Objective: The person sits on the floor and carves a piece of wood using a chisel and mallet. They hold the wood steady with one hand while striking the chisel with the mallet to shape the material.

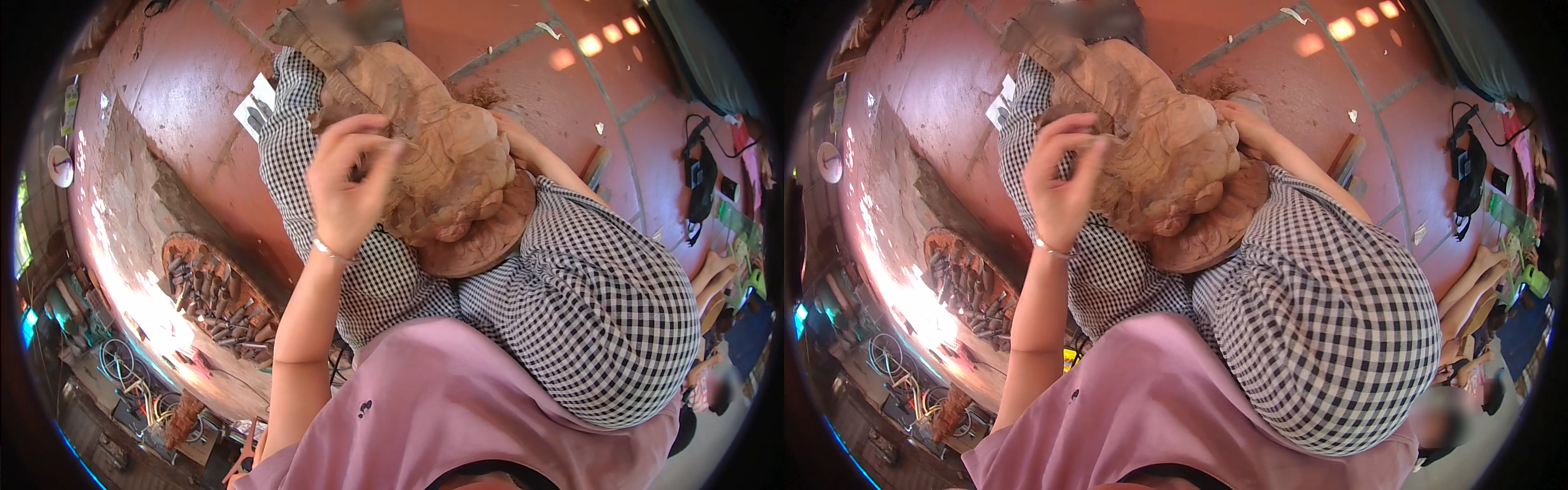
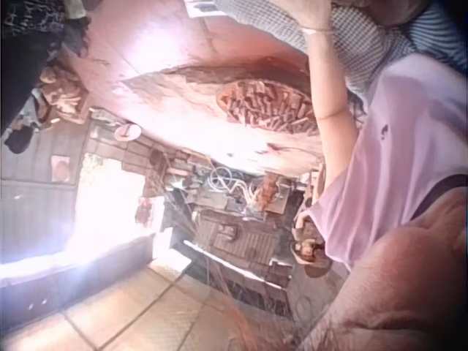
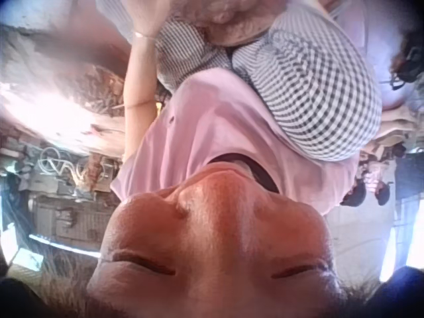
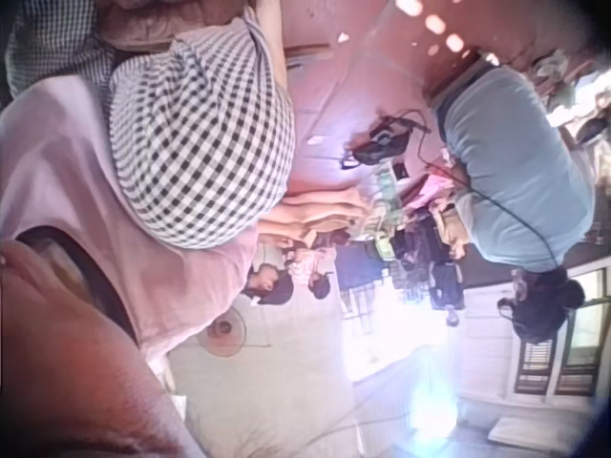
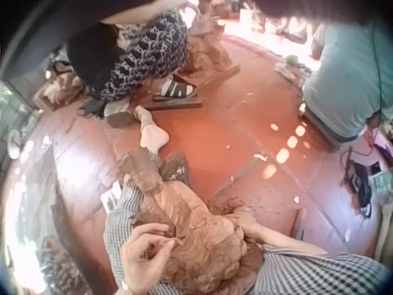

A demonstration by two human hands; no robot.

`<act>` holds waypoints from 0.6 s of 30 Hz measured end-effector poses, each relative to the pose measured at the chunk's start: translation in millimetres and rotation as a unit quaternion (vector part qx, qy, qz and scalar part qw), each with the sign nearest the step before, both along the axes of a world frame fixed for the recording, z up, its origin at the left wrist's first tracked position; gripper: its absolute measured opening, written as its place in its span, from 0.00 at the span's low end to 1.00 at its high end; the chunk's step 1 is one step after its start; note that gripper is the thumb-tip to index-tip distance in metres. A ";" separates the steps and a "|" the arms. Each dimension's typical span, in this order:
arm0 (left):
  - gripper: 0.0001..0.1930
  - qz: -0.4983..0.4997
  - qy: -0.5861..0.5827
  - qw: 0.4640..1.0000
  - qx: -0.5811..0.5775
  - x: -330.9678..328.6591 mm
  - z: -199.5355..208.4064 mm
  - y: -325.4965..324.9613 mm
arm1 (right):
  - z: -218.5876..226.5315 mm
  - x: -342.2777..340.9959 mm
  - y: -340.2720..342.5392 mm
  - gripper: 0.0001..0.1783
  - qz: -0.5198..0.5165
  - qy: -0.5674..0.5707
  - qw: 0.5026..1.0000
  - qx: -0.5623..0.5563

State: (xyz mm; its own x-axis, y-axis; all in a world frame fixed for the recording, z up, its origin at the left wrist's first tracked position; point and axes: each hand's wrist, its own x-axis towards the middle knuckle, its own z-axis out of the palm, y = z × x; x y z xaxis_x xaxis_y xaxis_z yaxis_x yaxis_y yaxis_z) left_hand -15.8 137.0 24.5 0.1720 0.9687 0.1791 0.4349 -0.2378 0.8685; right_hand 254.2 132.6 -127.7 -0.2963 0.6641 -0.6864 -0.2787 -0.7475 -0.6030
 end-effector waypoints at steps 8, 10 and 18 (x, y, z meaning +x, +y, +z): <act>0.11 0.353 -0.193 0.913 -0.062 -124.2 -29.0 -12.2 | 9.1 6.9 2.1 0.22 0.036 -0.072 0.997 -0.020; 0.13 0.402 -0.195 0.892 -0.069 -157.0 -64.6 -22.6 | 22.1 7.4 4.1 0.22 0.063 -0.099 0.993 -0.022; 0.10 0.466 -0.327 0.807 -0.159 -184.4 -154.3 -59.3 | -24.7 21.7 -1.5 0.23 0.002 0.031 1.000 -0.005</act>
State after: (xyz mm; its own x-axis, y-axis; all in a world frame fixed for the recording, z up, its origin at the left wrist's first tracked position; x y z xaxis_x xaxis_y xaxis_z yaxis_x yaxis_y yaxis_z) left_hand -200.2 77.7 -129.9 -0.6877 0.6384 -0.3458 -0.2793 0.2070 0.9376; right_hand 275.9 131.1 -152.4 -0.3409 0.6566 -0.6728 -0.3122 -0.7541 -0.5778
